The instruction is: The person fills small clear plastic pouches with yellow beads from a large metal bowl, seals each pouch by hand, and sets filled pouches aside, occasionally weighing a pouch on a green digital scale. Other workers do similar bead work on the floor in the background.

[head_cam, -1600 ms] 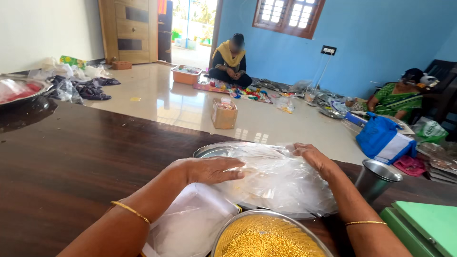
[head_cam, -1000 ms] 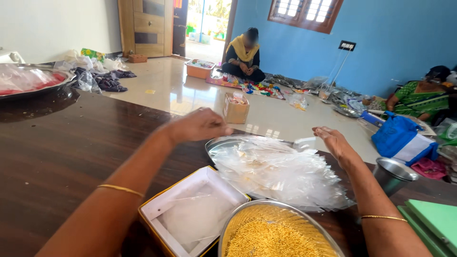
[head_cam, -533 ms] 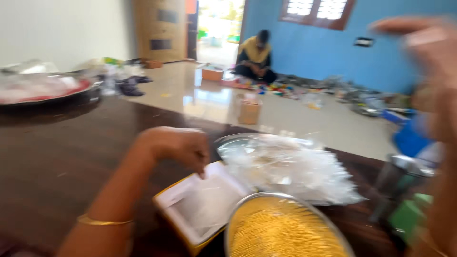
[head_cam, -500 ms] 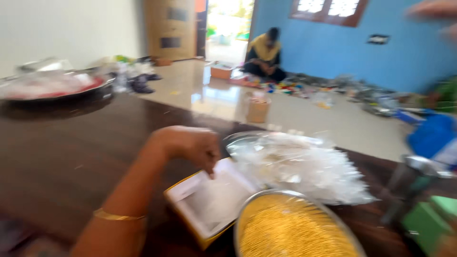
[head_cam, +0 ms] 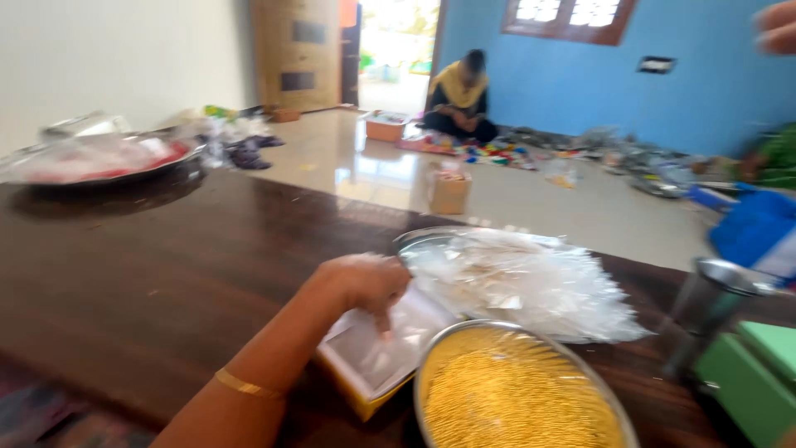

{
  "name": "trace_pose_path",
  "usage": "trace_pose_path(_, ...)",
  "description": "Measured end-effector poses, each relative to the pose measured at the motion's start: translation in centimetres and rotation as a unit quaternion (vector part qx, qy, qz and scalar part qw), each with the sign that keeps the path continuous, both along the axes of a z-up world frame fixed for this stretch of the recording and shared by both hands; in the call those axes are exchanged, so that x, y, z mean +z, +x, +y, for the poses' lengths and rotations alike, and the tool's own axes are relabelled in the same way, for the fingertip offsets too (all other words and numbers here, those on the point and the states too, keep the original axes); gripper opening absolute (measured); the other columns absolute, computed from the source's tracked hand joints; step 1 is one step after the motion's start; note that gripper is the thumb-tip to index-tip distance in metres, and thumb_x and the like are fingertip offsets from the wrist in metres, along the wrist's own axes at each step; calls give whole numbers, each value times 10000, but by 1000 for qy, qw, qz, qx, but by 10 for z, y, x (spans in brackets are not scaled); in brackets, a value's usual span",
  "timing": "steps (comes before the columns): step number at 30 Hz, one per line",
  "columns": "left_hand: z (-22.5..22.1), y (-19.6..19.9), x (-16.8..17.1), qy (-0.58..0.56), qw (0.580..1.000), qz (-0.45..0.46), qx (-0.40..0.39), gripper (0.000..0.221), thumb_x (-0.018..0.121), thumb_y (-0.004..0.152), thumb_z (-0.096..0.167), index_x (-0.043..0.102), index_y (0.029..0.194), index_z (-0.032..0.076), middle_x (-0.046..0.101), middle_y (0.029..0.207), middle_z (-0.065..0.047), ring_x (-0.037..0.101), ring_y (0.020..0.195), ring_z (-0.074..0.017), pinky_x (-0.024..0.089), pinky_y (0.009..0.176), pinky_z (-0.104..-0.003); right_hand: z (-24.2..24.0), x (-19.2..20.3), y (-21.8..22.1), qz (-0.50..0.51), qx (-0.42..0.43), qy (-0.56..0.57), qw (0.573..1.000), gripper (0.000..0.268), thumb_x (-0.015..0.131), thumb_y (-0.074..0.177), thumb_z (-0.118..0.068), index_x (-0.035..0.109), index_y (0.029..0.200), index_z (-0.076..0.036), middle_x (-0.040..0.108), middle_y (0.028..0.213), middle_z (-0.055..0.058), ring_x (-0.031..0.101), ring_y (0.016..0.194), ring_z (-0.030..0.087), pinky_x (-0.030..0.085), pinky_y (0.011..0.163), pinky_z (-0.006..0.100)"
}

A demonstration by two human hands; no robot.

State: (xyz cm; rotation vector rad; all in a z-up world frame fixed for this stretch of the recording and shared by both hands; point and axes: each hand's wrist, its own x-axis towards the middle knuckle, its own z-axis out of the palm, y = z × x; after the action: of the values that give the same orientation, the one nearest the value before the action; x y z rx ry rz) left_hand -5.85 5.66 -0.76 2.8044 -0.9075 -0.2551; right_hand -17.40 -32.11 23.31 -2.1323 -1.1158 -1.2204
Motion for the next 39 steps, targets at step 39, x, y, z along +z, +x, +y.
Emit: trace_pose_path(39, -18, -58, 71, -559, 823, -71, -75, 234, 797, 891, 192, 746, 781, -8, 675, 659, -13, 569, 624, -48, 478, 572, -245, 111, -110, 83, 565, 145, -6, 812, 100, 788, 773, -42, 796, 830, 39, 783, 736, 95, 703, 683, 171, 588, 730, 341)
